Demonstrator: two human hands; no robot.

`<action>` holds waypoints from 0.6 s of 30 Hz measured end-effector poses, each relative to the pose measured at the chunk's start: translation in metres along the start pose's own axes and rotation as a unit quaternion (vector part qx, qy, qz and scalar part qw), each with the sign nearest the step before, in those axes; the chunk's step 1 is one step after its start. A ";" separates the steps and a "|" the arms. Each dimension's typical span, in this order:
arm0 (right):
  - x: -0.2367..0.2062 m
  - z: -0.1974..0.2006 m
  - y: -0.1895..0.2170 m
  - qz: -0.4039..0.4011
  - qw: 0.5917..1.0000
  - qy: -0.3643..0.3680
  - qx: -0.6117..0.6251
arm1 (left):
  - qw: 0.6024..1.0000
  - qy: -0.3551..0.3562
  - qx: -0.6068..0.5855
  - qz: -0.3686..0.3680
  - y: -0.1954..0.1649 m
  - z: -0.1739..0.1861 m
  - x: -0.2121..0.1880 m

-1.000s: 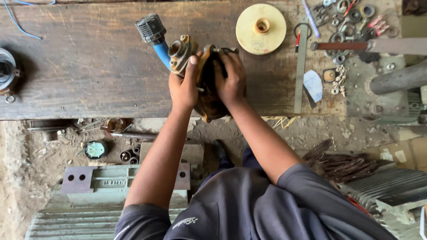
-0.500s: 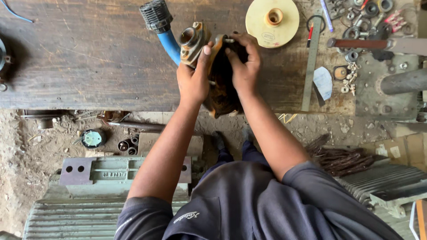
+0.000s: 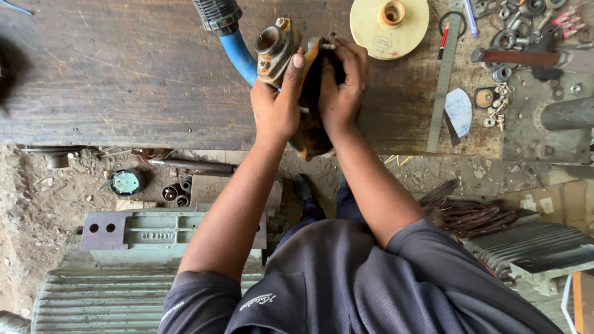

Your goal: The person works on a rusty water pump at a cluttered workbench. They pick up small bolts and fasteners from the bench, hold and turn the pump housing, wipe it with a cloth, fit a blue pipe elbow onto the pump, and tap a component into place with a hammer while aligning the pump parts.

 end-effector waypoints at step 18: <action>0.004 0.008 0.000 0.010 0.999 0.030 -0.040 | 1.000 -0.016 -0.003 -0.023 0.004 0.000 -0.001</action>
Point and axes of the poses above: each hand's wrist, its own x-axis towards the middle knuckle, its own z-axis out of the back of the hand, y = z × x, the point moved 5 cm from there along x, towards the middle knuckle, and after that the axes turned 14 degrees about x, right-handed, at the moved point
